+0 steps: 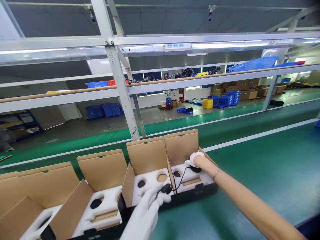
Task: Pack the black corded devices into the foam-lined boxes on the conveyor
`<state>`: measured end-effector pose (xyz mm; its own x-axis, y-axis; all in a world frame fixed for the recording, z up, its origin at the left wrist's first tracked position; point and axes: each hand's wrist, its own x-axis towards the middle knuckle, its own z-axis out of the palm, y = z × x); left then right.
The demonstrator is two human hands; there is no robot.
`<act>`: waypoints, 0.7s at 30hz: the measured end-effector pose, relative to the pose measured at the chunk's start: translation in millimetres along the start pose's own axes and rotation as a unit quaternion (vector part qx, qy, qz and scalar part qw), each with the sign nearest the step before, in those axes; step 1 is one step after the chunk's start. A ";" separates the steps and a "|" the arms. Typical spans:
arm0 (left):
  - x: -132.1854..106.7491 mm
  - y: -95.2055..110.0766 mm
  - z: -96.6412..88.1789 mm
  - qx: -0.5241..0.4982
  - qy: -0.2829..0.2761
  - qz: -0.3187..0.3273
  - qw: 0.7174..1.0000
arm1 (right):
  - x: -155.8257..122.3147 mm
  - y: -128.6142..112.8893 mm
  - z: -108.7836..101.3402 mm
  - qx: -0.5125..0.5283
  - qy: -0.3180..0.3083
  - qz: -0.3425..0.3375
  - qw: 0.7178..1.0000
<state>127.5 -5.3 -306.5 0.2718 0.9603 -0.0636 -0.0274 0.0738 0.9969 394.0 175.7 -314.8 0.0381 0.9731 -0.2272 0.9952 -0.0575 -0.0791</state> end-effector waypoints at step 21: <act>216.7 43.0 71.2 0.575 -0.294 0.014 0.764 | -12.9 39.5 12.6 0.123 0.192 -0.286 0.930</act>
<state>253.7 186.7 -274.2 0.6803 0.6461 -0.3461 0.7299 -0.5541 0.4004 431.7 158.1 -327.1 -0.4157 0.8650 0.2810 0.8131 0.4919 -0.3113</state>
